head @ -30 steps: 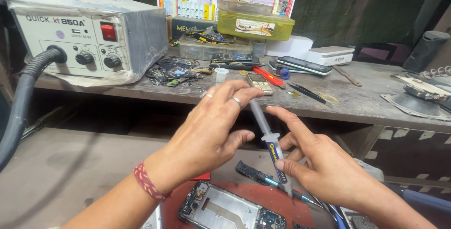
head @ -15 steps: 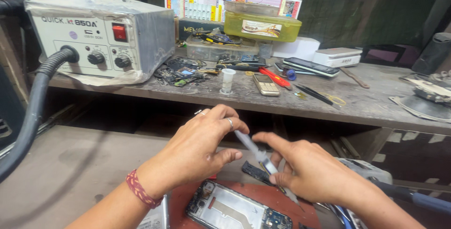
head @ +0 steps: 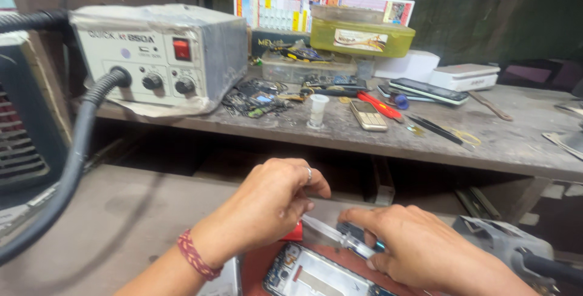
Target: The person uses tweezers to manipulate a small component on a disassembled smartphone motherboard. They then use a soldering iron to work on the circuit board and a hot air gun to heat a specific area of the device.
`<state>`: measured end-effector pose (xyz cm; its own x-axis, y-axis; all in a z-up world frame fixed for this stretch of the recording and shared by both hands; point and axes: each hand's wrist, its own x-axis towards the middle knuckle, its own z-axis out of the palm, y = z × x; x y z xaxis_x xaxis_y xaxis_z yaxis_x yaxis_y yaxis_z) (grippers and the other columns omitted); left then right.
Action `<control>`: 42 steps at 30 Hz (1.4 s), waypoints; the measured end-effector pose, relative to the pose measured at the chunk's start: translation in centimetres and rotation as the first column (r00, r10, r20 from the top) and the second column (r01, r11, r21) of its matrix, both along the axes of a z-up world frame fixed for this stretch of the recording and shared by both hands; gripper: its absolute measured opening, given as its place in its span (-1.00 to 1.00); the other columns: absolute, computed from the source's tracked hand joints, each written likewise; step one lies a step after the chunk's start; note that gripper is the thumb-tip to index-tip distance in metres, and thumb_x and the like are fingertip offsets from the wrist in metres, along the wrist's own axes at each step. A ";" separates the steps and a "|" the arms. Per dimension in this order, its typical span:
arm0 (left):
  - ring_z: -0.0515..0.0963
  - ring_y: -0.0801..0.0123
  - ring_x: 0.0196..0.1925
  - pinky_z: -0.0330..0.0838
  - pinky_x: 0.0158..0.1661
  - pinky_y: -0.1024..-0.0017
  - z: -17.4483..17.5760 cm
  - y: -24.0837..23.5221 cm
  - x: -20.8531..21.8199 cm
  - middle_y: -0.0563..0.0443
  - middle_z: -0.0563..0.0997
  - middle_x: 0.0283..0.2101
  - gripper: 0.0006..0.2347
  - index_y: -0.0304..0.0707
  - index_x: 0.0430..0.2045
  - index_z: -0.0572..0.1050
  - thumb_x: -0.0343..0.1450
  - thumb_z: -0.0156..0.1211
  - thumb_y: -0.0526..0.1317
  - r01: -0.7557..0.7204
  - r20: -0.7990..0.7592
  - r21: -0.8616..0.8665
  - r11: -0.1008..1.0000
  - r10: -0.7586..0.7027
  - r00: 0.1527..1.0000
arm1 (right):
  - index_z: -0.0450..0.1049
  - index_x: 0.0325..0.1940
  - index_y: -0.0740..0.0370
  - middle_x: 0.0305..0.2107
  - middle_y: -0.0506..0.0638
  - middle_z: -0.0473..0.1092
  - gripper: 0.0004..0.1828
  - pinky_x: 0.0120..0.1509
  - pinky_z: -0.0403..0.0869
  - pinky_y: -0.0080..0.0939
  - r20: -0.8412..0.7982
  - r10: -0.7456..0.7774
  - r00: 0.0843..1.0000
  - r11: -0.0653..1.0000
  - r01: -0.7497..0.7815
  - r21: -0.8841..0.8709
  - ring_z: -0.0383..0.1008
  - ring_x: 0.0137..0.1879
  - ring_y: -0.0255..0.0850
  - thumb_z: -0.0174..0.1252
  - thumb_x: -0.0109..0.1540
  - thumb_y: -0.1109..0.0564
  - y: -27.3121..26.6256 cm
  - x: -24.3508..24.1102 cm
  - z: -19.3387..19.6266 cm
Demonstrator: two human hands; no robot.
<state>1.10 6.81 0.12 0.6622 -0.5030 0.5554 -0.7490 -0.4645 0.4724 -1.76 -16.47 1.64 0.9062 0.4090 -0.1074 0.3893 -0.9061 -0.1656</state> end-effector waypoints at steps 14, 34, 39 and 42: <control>0.56 0.02 -0.17 0.45 -0.14 0.20 7.4 4.8 -3.5 -0.05 0.60 -0.28 -0.91 -0.24 -0.41 0.59 0.28 0.30 -0.38 -0.277 0.560 -0.229 0.933 0.359 0.747 | 0.52 0.18 0.02 -0.22 -0.07 0.50 -0.53 -0.10 0.60 -0.20 0.082 0.085 0.993 0.801 -0.117 0.587 0.50 -0.23 -0.24 0.30 0.16 0.10 6.9 1.3 7.5; 0.52 -0.01 0.07 0.33 -0.02 -0.07 10.4 24.7 5.7 -0.10 0.51 -0.04 -0.63 -0.10 0.00 0.48 0.31 0.30 -0.13 -0.989 0.575 0.111 0.099 0.805 0.145 | 0.42 0.19 0.00 0.15 -0.05 0.46 -0.58 0.17 0.47 -0.21 -0.077 0.380 0.922 0.497 -0.133 0.858 0.44 0.26 -0.28 0.08 0.25 -0.04 23.0 7.1 13.4; 0.64 0.02 -0.10 0.50 -0.14 0.10 10.9 27.4 7.9 -0.13 0.53 -0.11 -0.64 -0.12 0.00 0.43 0.35 0.30 -0.11 -0.985 0.535 0.159 0.065 0.833 0.141 | 0.29 0.30 -0.07 0.19 -0.04 0.45 -0.49 0.08 0.49 -0.19 -0.075 0.338 0.938 0.460 -0.095 0.883 0.45 0.24 -0.27 0.13 0.26 -0.08 25.1 7.7 13.3; 0.66 0.02 -0.20 0.56 -0.32 0.17 11.3 28.8 9.3 -0.16 0.56 -0.20 -0.72 -0.15 -0.04 0.44 0.42 0.22 -0.10 -0.987 0.564 0.117 0.109 0.811 0.156 | 0.25 0.33 -0.06 0.20 -0.02 0.43 -0.45 0.06 0.50 -0.19 -0.056 0.340 0.939 0.455 -0.111 0.884 0.45 0.23 -0.27 0.14 0.26 -0.06 25.5 8.4 13.6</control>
<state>10.42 35.62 11.38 0.6188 0.1631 0.7684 0.3572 -0.9296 -0.0903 6.64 9.04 15.23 0.7703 0.5821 0.2604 0.4125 -0.1435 -0.8996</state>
